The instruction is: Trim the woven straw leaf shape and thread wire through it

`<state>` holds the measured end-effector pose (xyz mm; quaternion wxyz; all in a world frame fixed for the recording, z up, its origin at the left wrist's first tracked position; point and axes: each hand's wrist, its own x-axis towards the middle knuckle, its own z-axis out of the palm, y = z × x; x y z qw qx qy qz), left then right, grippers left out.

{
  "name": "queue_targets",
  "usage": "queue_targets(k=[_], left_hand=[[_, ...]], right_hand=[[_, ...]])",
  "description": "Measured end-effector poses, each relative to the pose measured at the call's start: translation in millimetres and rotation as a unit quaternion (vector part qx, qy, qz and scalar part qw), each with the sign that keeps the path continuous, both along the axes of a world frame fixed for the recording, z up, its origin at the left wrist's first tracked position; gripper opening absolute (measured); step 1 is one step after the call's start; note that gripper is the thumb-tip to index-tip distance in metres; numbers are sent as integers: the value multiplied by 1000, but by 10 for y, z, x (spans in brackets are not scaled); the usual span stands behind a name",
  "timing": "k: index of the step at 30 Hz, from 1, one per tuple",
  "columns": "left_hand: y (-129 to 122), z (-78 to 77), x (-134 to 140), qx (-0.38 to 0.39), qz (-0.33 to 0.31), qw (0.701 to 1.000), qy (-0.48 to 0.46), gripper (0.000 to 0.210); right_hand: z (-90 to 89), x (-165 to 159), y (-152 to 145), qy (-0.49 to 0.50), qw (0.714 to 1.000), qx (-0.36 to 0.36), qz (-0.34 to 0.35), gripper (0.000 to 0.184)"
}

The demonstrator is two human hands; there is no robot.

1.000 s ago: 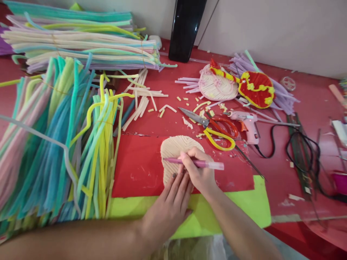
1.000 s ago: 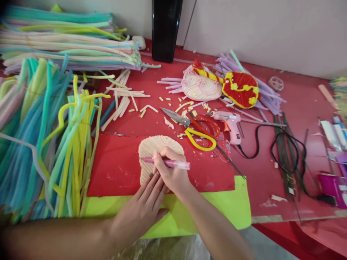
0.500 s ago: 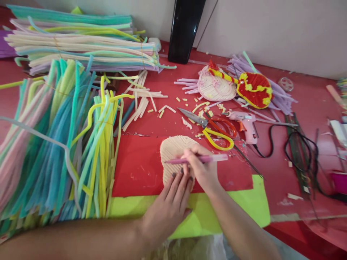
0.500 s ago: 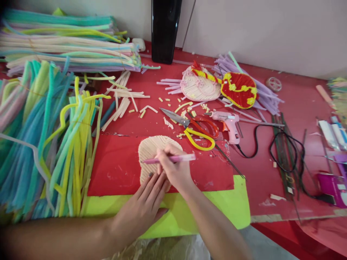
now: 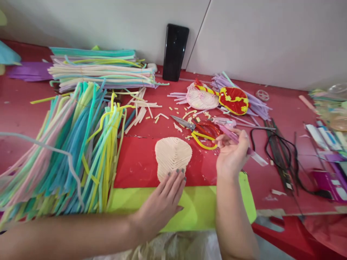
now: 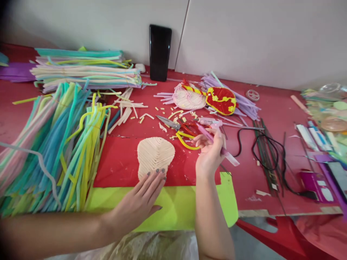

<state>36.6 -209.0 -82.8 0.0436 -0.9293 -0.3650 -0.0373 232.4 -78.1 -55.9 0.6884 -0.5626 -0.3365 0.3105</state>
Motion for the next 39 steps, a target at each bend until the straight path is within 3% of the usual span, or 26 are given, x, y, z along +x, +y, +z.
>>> queue_targets(k=[6, 9, 12, 15, 18, 21, 26, 28, 33, 39], left_hand=[[-146, 110, 9, -11, -146, 989, -27, 49], [-86, 187, 0, -20, -207, 978, -27, 44], [7, 251, -34, -30, -229, 972, -31, 41], [82, 264, -86, -50, -224, 972, -47, 37], [178, 236, -142, -66, -184, 977, -85, 31], [351, 210, -205, -99, -98, 980, -143, 32], [718, 100, -355, -71, 186, 964, -178, 49], [810, -10, -417, -58, 247, 952, -169, 54], [844, -283, -487, -62, 287, 947, -128, 54], [818, -314, -458, -51, 294, 946, -128, 54]], right_hand=[[70, 227, -159, -13, 999, 25, -44, 16], [-1, 329, -260, -12, 999, 24, -31, 25], [-91, 370, -356, 3, 1000, -1, 3, 31], [-146, 370, -425, 2, 999, -27, 19, 26], [-159, 358, -470, -6, 998, -51, 25, 27], [-166, 337, -521, -47, 993, -86, 59, 35], [-257, 277, -603, -242, 955, -108, 136, 38], [-303, 256, -608, -308, 932, -107, 158, 40], [-344, 243, -569, -399, 892, -120, 173, 36], [-288, 228, -491, -485, 845, -124, 189, 28]])
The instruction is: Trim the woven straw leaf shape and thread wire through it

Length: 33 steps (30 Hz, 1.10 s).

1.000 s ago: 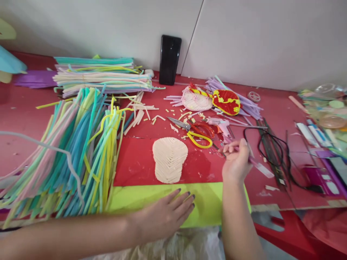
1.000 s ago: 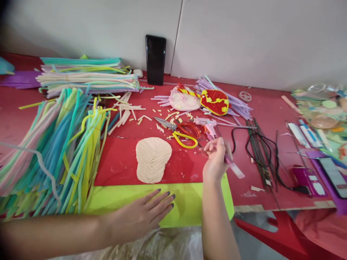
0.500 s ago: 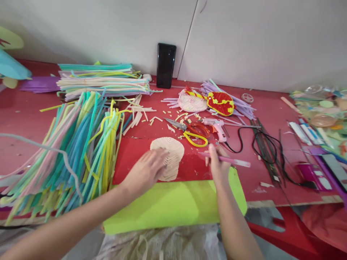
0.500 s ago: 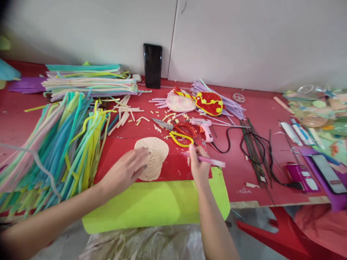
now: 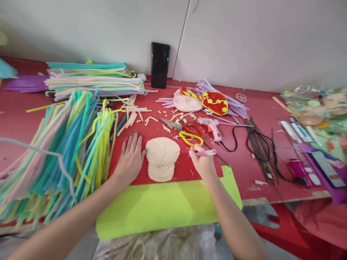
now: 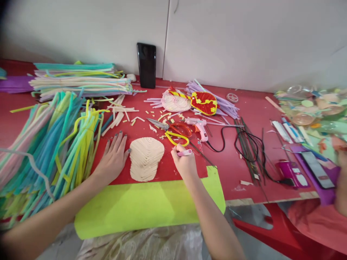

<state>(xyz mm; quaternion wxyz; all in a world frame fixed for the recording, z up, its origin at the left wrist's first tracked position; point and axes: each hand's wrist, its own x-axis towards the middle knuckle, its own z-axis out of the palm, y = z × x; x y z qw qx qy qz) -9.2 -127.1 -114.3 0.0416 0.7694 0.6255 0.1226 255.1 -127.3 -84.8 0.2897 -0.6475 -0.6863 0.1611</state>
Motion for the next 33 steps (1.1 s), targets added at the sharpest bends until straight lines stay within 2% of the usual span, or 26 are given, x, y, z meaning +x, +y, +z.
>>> queue_targets(k=[4, 8, 12, 15, 17, 21, 25, 27, 30, 33], left_hand=[[6, 21, -4, 1, -4, 1000, 5, 54], [1, 32, -4, -9, 1, 1000, 3, 54], [-7, 47, 8, -21, 9, 1000, -9, 54], [-9, 37, 13, -26, 10, 1000, -10, 55], [-9, 16, 12, -25, 10, 1000, -6, 55], [-4, -34, 5, -23, 12, 1000, 3, 56], [2, -57, -1, -28, 13, 1000, 1, 56], [-3, -53, 4, -28, 11, 1000, -1, 56], [-16, -39, 15, -17, 8, 1000, -7, 56], [-21, -30, 21, -15, 5, 1000, -10, 56]], right_hand=[[60, -54, 50, -72, 997, 3, 4, 24], [109, -98, 119, -89, 996, -28, -15, 24], [115, -29, 132, -24, 998, -63, -20, 25], [65, 95, 36, 75, 994, -74, -24, 29], [27, 168, -49, 106, 991, -70, -47, 31], [36, 191, -87, 31, 996, -56, -59, 31], [115, 84, 97, -50, 990, -116, -57, 29], [124, 32, 187, -74, 988, -121, -63, 27], [84, -2, 218, -101, 989, -93, -47, 24], [12, 21, 126, -113, 993, -33, -7, 28]])
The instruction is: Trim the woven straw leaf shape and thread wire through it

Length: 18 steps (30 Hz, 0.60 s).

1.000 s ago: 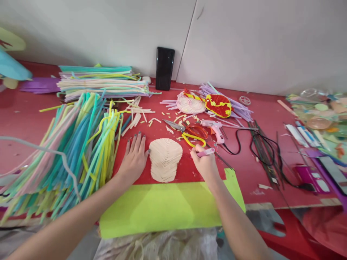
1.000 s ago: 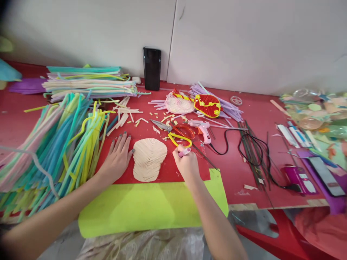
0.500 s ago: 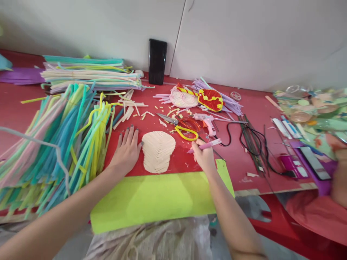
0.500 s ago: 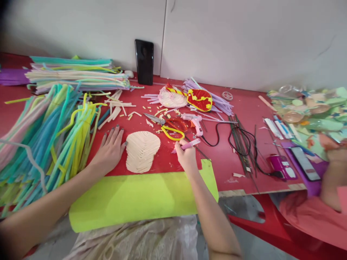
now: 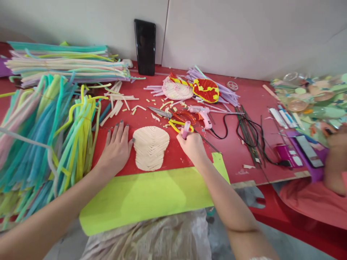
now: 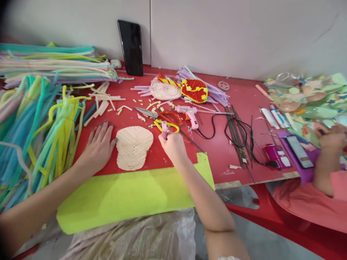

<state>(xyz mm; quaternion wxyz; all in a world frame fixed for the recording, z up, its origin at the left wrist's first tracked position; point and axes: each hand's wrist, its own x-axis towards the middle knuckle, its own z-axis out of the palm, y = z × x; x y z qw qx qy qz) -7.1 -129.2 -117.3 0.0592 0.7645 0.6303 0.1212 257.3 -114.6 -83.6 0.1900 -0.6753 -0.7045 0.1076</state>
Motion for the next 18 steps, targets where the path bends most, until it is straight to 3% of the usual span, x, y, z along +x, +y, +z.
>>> queue_targets(k=[3, 6, 9, 13, 18], left_hand=[[5, 2, -1, -5, -2, 1000, 3, 56], [8, 0, -3, -4, 0, 1000, 7, 56], [8, -5, -3, -3, 0, 1000, 4, 56], [10, -15, -1, -9, 0, 1000, -1, 56], [18, -17, 4, -9, 0, 1000, -2, 56]], right_hand=[[-55, 54, -109, 24, 996, 59, 60, 30], [-77, 126, -163, 76, 991, 69, 82, 30], [-81, 221, -214, 185, 981, 16, 53, 31], [-93, 339, -362, 321, 946, -46, -7, 23], [-41, 383, -504, 244, 969, -48, -8, 22]])
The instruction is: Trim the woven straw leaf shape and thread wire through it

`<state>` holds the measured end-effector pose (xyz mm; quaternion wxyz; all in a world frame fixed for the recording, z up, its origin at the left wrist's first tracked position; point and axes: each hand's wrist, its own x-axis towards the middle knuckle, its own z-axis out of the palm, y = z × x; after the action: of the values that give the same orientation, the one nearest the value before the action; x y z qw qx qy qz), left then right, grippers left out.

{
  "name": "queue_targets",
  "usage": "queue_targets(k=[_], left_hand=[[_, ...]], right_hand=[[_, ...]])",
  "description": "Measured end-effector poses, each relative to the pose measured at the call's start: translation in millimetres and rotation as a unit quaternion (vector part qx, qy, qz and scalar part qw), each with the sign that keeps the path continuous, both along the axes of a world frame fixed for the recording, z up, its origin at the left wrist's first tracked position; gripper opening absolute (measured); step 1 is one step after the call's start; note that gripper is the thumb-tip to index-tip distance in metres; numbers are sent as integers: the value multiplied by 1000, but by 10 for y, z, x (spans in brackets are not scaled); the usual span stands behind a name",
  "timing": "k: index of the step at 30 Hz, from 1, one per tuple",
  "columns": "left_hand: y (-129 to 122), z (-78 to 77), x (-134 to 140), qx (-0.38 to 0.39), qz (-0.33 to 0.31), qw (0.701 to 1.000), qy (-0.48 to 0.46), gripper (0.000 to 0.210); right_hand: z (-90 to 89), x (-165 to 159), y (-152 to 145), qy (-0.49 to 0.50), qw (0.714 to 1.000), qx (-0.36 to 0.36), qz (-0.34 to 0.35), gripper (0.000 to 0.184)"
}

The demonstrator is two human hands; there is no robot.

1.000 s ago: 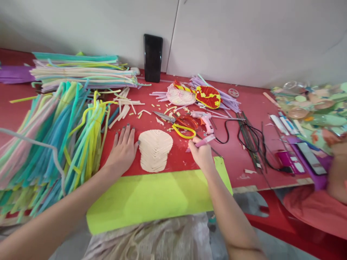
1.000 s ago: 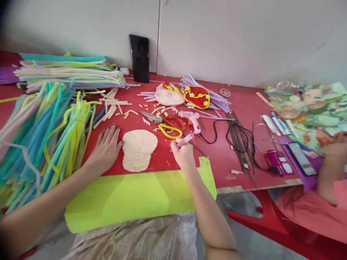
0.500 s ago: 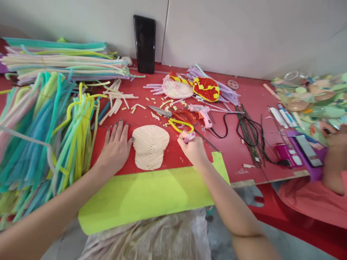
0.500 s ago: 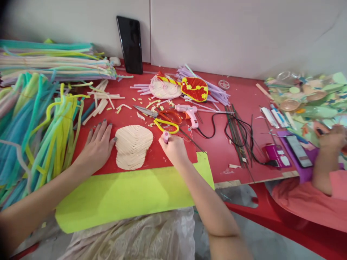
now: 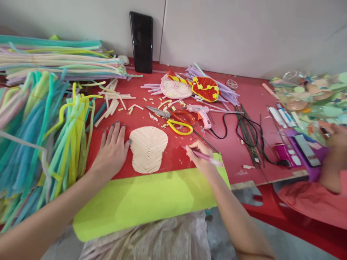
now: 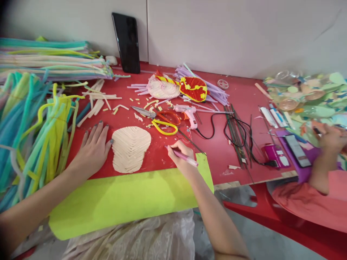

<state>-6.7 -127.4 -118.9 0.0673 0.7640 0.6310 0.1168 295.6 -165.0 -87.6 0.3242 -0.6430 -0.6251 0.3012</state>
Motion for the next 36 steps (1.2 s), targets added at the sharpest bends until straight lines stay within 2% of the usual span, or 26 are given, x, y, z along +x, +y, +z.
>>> queue_targets(k=[5, 9, 13, 17, 19, 21, 23, 25, 30, 33, 36], left_hand=[[-2, 12, 13, -10, 4, 1000, 0, 57], [-6, 6, 29, -17, 8, 1000, -3, 57], [10, 2, 7, -9, 7, 1000, -5, 57], [-31, 119, -16, 12, -11, 1000, -5, 62], [-113, 221, 17, 14, -41, 999, 8, 61], [-225, 309, 85, -2, -113, 993, 27, 58], [-339, 353, 170, -24, -184, 981, 49, 54], [-426, 351, 248, -31, -214, 974, 73, 52], [-504, 288, 333, -1, -207, 971, 118, 52], [-520, 297, 329, 26, -195, 970, 146, 51], [-533, 351, 316, 42, -192, 968, 158, 47]], right_hand=[[146, 5, 17, -25, 997, -7, 78, 20], [207, 37, 60, -13, 995, -46, 88, 20], [179, 79, 78, 122, 986, -103, 51, 19], [101, 59, 55, 223, 973, -48, -44, 19], [65, 11, 51, 251, 963, -33, -89, 21], [45, -63, 66, 284, 951, -34, -116, 22], [46, -164, 98, 316, 940, -40, -121, 20], [68, -285, 135, 337, 934, -42, -114, 17], [176, -637, 214, 328, 938, 1, -112, 16], [261, -870, 264, 277, 951, 43, -131, 18], [330, -1119, 332, 213, 968, 70, -114, 19]])
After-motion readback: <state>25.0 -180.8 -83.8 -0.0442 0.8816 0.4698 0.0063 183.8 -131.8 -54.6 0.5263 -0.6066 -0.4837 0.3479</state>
